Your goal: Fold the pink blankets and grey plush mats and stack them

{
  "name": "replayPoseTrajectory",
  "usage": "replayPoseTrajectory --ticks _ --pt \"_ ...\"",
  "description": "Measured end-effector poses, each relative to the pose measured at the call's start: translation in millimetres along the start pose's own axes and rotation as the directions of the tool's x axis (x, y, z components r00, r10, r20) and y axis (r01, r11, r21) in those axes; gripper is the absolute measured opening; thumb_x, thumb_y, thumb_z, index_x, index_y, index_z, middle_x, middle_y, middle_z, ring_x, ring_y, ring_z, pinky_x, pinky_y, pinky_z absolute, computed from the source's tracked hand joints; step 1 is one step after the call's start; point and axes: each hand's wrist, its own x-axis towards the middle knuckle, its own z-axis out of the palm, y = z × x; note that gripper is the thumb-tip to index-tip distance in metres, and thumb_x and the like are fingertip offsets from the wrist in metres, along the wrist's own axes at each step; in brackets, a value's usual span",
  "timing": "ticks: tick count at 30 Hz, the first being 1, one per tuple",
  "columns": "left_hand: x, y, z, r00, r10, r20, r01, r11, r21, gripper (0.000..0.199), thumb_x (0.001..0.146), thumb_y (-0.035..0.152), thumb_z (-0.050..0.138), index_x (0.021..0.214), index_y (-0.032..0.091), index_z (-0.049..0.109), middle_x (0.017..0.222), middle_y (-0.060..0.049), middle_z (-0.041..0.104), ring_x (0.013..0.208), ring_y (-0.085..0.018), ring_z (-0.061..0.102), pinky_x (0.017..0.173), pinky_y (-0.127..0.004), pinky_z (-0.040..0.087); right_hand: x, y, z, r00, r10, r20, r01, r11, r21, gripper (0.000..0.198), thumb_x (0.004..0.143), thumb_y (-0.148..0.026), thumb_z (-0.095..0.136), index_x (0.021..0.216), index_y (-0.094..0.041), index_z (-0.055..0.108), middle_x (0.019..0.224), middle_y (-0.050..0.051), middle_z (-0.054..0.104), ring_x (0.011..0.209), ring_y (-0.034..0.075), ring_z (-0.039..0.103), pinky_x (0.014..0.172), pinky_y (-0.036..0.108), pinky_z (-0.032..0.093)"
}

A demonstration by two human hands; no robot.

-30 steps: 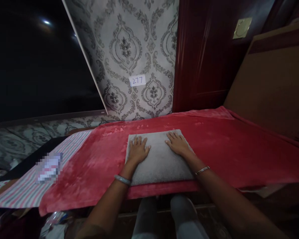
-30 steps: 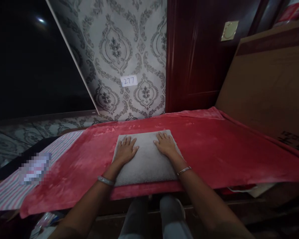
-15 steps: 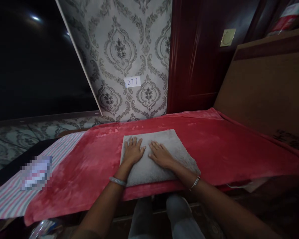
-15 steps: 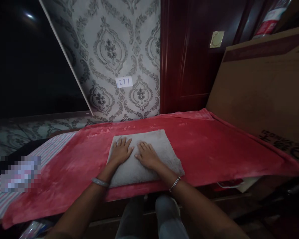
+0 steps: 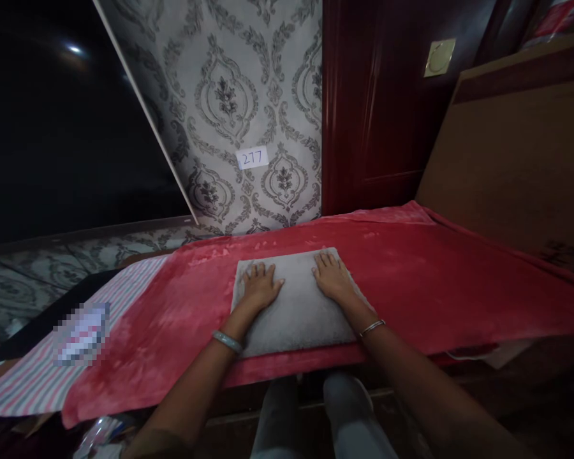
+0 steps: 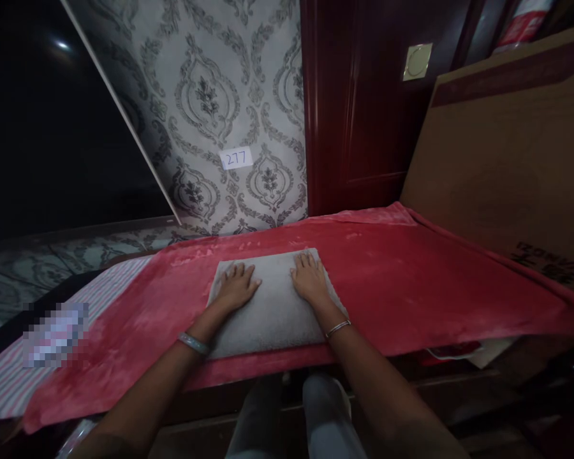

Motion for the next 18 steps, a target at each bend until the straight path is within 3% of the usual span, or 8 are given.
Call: replayPoseTrajectory --ticks 5,8,11,18 --pt "10 44 8 0.958 0.287 -0.016 -0.287 0.954 -0.087 0.058 0.102 0.048 0.03 0.155 0.027 0.035 0.166 -0.007 0.028 0.154 -0.03 0.022 0.122 -0.064 0.015 1 5 4 0.998 -0.032 -0.045 0.031 0.999 -0.011 0.057 0.103 -0.032 0.026 0.155 -0.013 0.038 0.162 0.012 0.033 0.15 0.028 0.027 0.12 0.049 0.023" --pt "14 52 21 0.955 0.293 -0.041 -0.296 0.95 -0.1 0.059 0.102 0.05 0.029 0.156 0.026 0.035 0.166 -0.007 0.029 0.154 -0.029 0.021 0.123 -0.061 0.016 2 8 9 0.997 -0.053 -0.06 0.052 0.998 -0.021 0.058 0.102 -0.031 0.026 0.155 -0.012 0.039 0.161 0.014 0.034 0.15 0.028 0.028 0.12 0.051 0.024" --pt "18 36 25 0.975 0.21 -0.068 -0.216 0.972 -0.093 0.065 0.1 0.058 0.03 0.156 0.025 0.035 0.165 -0.01 0.03 0.154 -0.029 0.022 0.124 -0.058 0.017 4 10 13 0.997 -0.059 -0.055 0.058 0.998 -0.022 0.059 0.102 -0.033 0.025 0.155 -0.012 0.038 0.162 0.014 0.033 0.15 0.028 0.028 0.12 0.052 0.023" --pt "28 -42 14 0.996 -0.084 -0.028 0.08 0.991 -0.107 0.067 0.101 0.056 0.03 0.154 0.016 0.039 0.163 -0.016 0.033 0.152 -0.031 0.027 0.122 -0.053 0.024 2 8 12 0.998 -0.048 -0.043 0.048 0.999 -0.013 0.057 0.102 -0.032 0.026 0.155 -0.013 0.038 0.162 0.013 0.032 0.15 0.028 0.028 0.12 0.051 0.021"
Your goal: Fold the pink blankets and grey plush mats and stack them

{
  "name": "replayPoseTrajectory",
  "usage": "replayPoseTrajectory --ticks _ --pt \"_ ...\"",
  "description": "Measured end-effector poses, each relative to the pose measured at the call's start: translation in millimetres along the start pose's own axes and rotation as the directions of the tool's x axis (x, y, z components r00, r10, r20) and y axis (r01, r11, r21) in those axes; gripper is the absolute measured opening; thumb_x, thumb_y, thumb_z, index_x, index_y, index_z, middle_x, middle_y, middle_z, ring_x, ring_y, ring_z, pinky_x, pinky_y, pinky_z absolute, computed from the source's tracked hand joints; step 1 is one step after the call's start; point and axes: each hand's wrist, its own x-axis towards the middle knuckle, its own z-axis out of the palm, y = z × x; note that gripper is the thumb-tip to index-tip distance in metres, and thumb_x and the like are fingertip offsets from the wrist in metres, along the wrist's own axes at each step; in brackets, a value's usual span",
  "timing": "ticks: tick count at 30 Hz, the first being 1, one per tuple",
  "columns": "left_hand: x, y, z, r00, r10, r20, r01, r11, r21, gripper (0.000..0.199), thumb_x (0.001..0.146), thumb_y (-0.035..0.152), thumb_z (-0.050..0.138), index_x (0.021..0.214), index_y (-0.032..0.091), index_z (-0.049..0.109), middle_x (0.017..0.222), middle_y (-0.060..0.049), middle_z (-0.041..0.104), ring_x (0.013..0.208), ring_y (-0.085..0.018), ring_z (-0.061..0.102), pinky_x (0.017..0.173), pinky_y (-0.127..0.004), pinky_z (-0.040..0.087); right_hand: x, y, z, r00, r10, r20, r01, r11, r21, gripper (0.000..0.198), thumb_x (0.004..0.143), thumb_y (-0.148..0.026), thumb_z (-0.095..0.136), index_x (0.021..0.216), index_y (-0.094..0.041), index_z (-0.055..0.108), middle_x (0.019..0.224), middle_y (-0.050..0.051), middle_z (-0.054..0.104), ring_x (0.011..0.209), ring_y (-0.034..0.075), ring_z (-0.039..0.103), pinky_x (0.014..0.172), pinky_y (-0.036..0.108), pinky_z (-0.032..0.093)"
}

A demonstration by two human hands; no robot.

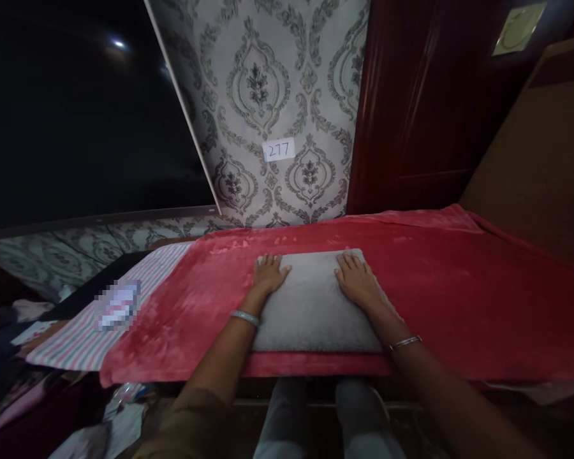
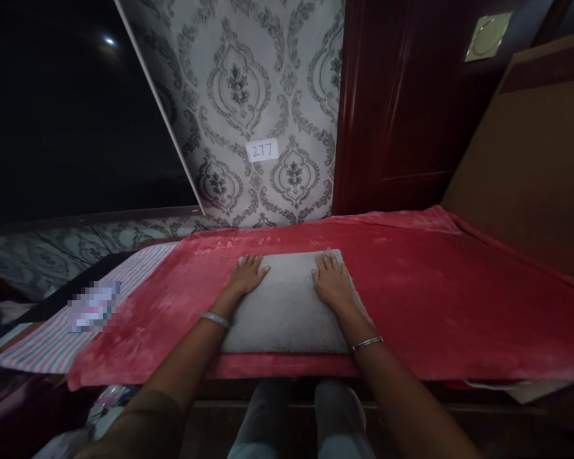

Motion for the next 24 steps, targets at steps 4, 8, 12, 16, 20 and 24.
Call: replayPoseTrajectory --ticks 4,8,12,16,20,24 --pt "-1 -24 -3 0.999 -0.047 0.02 0.048 0.999 -0.022 0.065 0.103 0.048 0.03 0.154 0.009 0.036 0.162 -0.019 0.03 0.15 -0.03 0.032 0.116 -0.047 0.036 -2 -2 -6 1.0 0.014 0.016 -0.014 1.0 0.009 0.057 0.103 -0.032 0.026 0.155 -0.013 0.038 0.163 0.013 0.031 0.15 0.028 0.027 0.121 0.05 0.021" --pt "-7 -26 -9 0.998 -0.056 0.004 0.056 0.998 -0.019 0.062 0.104 0.044 0.031 0.153 0.008 0.036 0.161 -0.022 0.033 0.147 -0.033 0.038 0.114 -0.054 0.035 -3 -3 -11 0.998 0.021 0.051 -0.023 0.999 0.023 0.058 0.103 -0.033 0.025 0.156 -0.013 0.035 0.163 0.012 0.031 0.151 0.027 0.025 0.121 0.049 0.02" --pt "-23 -9 -23 0.999 -0.033 -0.02 0.034 0.999 0.016 0.061 0.103 0.046 0.035 0.145 0.004 0.046 0.158 -0.025 0.038 0.148 -0.038 0.031 0.117 -0.063 0.024 1 -2 -19 0.997 0.025 0.076 -0.028 0.999 0.039 0.058 0.103 -0.033 0.025 0.156 -0.013 0.035 0.164 0.013 0.029 0.152 0.027 0.023 0.121 0.049 0.019" --pt "-56 23 -23 0.994 0.106 -0.02 -0.106 0.994 0.028 0.059 0.102 0.049 0.034 0.147 0.013 0.047 0.162 -0.018 0.035 0.153 -0.032 0.024 0.123 -0.059 0.015 -6 -8 -32 0.983 0.047 0.177 -0.057 0.997 0.053 0.058 0.103 -0.036 0.025 0.156 -0.015 0.036 0.165 0.013 0.027 0.152 0.028 0.021 0.12 0.052 0.021" --pt "-94 52 3 0.959 0.284 0.008 -0.284 0.958 0.04 0.065 0.101 0.051 0.032 0.156 0.016 0.034 0.165 -0.016 0.028 0.154 -0.03 0.02 0.124 -0.059 0.016 -41 -22 -31 0.987 -0.057 0.151 0.047 0.997 0.068 0.058 0.102 -0.038 0.026 0.157 -0.018 0.035 0.165 0.013 0.026 0.152 0.03 0.021 0.12 0.056 0.021" --pt "-110 63 23 0.951 0.307 -0.014 -0.305 0.949 0.079 0.068 0.101 0.052 0.031 0.158 0.016 0.029 0.167 -0.017 0.021 0.156 -0.031 0.015 0.124 -0.059 0.011 -72 -32 -22 0.992 -0.094 0.083 0.089 0.994 0.063 0.059 0.102 -0.036 0.027 0.158 -0.019 0.032 0.166 0.012 0.024 0.153 0.029 0.018 0.121 0.055 0.017"
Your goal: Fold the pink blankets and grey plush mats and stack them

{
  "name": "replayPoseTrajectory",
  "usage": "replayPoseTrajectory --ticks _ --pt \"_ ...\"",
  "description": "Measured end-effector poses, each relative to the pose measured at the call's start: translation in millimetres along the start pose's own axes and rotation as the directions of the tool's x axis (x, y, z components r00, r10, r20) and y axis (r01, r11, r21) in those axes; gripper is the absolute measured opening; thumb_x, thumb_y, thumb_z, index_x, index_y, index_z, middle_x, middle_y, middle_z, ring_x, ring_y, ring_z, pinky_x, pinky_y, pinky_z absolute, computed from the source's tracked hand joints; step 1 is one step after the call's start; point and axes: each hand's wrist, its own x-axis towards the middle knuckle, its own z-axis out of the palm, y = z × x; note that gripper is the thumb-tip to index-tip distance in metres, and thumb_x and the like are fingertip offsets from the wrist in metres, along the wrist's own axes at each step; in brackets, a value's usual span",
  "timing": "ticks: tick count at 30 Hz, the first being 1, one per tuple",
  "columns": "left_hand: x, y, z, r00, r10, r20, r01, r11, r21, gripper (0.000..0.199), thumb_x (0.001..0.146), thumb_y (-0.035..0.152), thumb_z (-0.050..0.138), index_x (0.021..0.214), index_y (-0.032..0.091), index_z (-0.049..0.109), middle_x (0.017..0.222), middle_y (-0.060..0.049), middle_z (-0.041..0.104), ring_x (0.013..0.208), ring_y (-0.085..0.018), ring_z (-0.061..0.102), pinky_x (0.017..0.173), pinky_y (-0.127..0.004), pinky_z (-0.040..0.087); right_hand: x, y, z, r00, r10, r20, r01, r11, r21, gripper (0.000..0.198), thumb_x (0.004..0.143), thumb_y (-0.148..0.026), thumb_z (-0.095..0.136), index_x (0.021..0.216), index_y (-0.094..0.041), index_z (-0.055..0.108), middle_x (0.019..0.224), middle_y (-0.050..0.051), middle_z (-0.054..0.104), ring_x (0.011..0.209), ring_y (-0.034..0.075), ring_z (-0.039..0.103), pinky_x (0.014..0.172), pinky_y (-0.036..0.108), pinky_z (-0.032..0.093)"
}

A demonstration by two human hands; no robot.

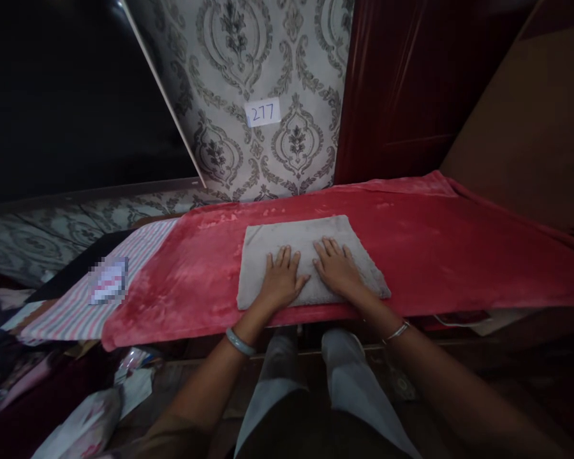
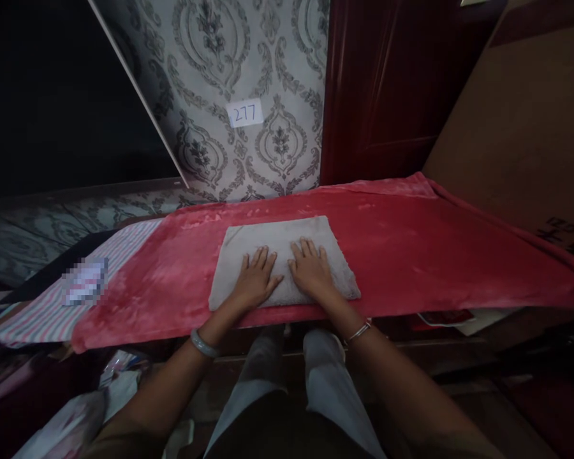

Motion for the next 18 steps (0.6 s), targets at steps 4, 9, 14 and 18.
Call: replayPoseTrajectory --ticks 4,9,14,18 --pt "-1 -6 -3 0.999 -0.018 0.03 0.018 1.0 0.001 0.069 0.1 0.055 0.031 0.159 0.019 0.028 0.168 -0.015 0.02 0.156 -0.029 0.015 0.125 -0.056 0.012 -3 -2 0 1.0 0.015 -0.005 -0.015 1.0 -0.004 0.06 0.101 -0.035 0.028 0.158 -0.018 0.032 0.166 0.011 0.024 0.153 0.028 0.017 0.121 0.054 0.018" --pt "-16 -42 -10 0.986 -0.161 0.049 0.16 0.987 0.024 0.072 0.099 0.059 0.032 0.159 0.021 0.028 0.169 -0.014 0.017 0.156 -0.03 0.011 0.124 -0.055 0.013 -2 0 -1 1.0 0.013 -0.01 -0.013 1.0 0.002 0.06 0.102 -0.036 0.028 0.158 -0.018 0.032 0.166 0.011 0.024 0.154 0.026 0.017 0.122 0.052 0.017" --pt "-39 -85 -4 0.942 -0.33 0.061 0.335 0.938 -0.086 0.07 0.1 0.053 0.031 0.16 0.017 0.023 0.168 -0.016 0.016 0.156 -0.03 0.016 0.121 -0.057 0.023 -3 1 4 0.999 0.005 -0.036 -0.004 1.0 0.014 0.059 0.101 -0.036 0.029 0.158 -0.019 0.033 0.166 0.011 0.025 0.153 0.027 0.02 0.122 0.052 0.017" --pt "-43 -102 2 0.938 -0.347 0.012 0.341 0.913 -0.223 0.064 0.1 0.039 0.034 0.158 0.013 0.027 0.163 -0.018 0.032 0.153 -0.027 0.027 0.122 -0.052 0.024 -2 -1 6 0.999 0.008 -0.053 -0.005 0.998 0.055 0.059 0.101 -0.037 0.031 0.157 -0.018 0.035 0.165 0.011 0.026 0.153 0.027 0.02 0.122 0.053 0.016"
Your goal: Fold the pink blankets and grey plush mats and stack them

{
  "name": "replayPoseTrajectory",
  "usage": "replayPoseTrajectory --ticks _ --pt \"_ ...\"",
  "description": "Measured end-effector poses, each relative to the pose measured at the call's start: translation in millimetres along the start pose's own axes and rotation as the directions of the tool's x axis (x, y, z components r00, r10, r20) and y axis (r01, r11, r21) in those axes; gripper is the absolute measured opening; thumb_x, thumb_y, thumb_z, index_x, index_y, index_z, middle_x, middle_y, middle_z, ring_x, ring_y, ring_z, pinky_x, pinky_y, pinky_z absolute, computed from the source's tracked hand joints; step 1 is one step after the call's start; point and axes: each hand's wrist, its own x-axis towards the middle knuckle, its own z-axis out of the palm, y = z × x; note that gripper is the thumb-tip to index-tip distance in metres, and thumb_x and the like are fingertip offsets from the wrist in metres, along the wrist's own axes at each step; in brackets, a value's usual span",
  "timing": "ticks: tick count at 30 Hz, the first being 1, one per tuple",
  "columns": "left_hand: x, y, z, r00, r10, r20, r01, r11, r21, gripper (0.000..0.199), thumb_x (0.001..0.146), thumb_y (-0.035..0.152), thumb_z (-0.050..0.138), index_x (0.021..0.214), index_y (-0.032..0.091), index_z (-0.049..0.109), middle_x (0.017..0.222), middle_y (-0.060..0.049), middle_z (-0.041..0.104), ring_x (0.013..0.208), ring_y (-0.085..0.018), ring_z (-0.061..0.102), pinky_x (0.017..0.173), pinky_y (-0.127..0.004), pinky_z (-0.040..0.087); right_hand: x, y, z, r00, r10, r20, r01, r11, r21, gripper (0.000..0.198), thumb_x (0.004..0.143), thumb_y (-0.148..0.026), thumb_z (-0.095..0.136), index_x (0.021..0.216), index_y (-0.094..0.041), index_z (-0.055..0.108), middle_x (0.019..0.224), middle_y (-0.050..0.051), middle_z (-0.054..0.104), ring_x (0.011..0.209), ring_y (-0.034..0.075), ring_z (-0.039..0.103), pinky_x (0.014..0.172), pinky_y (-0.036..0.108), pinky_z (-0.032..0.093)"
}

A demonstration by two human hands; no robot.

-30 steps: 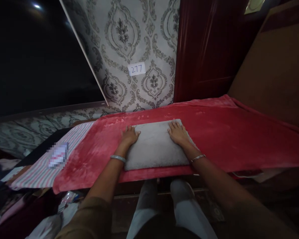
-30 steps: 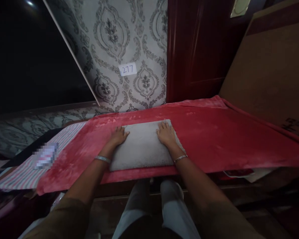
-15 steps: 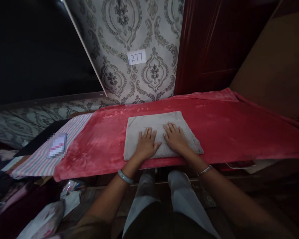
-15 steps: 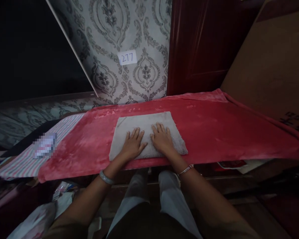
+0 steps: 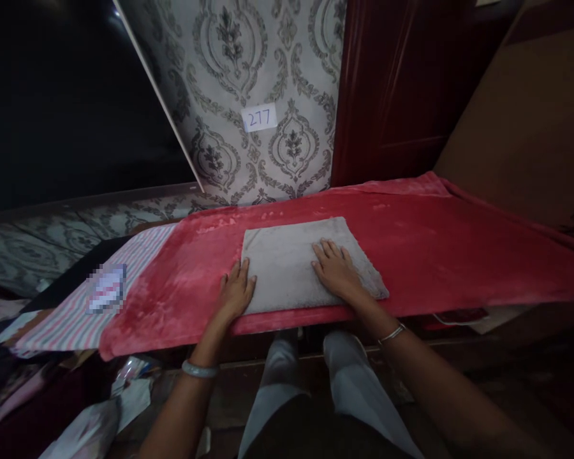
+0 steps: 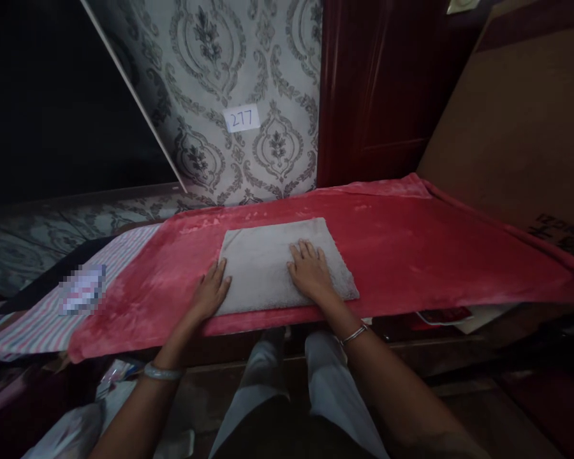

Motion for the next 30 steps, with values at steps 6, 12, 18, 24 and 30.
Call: replayPoseTrajectory --ticks 6,12,18,24,30 --pt "13 -11 -8 0.981 -0.162 -0.109 0.083 0.85 -0.52 0.067 0.087 0.039 0.058 0.147 0.01 0.047 0.138 -0.018 0.061 0.128 -0.03 0.058 0.109 -0.043 0.047 13 38 -14 0.993 0.076 -0.086 -0.054 0.971 0.234 0.059 0.093 -0.032 0.045 0.15 -0.016 0.048 0.159 0.012 0.039 0.149 0.026 0.032 0.121 0.046 0.026" --pt "21 -20 -26 0.933 -0.336 0.13 0.276 0.436 -0.857 0.078 0.075 0.042 0.08 0.144 0.017 0.052 0.108 -0.01 0.073 0.096 -0.023 0.071 0.087 -0.036 0.058 9 98 -26 0.899 0.439 0.017 -0.364 0.723 0.588 0.063 0.092 -0.028 0.044 0.152 -0.007 0.042 0.143 0.018 0.057 0.131 0.027 0.054 0.11 0.042 0.042" --pt "36 -14 -33 0.904 -0.318 0.285 0.374 0.267 -0.888 0.065 0.079 0.035 0.079 0.139 0.022 0.057 0.113 -0.009 0.076 0.097 -0.021 0.073 0.089 -0.034 0.059 21 96 -24 0.901 0.424 0.086 -0.366 0.64 0.675 0.059 0.09 -0.029 0.05 0.147 -0.011 0.05 0.133 0.016 0.065 0.118 0.026 0.063 0.1 0.037 0.049" --pt "46 -7 -23 0.914 -0.326 0.24 0.341 0.3 -0.891 0.078 0.08 0.038 0.077 0.15 0.025 0.045 0.118 -0.012 0.074 0.094 -0.024 0.075 0.086 -0.039 0.06 33 91 -29 0.93 0.352 0.109 -0.296 0.538 0.789 0.068 0.079 -0.028 0.063 0.145 -0.015 0.052 0.129 0.011 0.067 0.111 0.025 0.065 0.096 0.038 0.052" --pt "42 14 -28 0.922 -0.372 0.106 0.226 0.297 -0.928 0.092 0.072 0.039 0.084 0.152 0.027 0.04 0.114 -0.014 0.073 0.094 -0.027 0.075 0.083 -0.041 0.061 49 87 -44 0.953 0.299 0.052 -0.203 0.499 0.842 0.077 0.069 -0.015 0.068 0.144 -0.016 0.051 0.135 0.01 0.062 0.118 0.025 0.061 0.107 0.041 0.045"
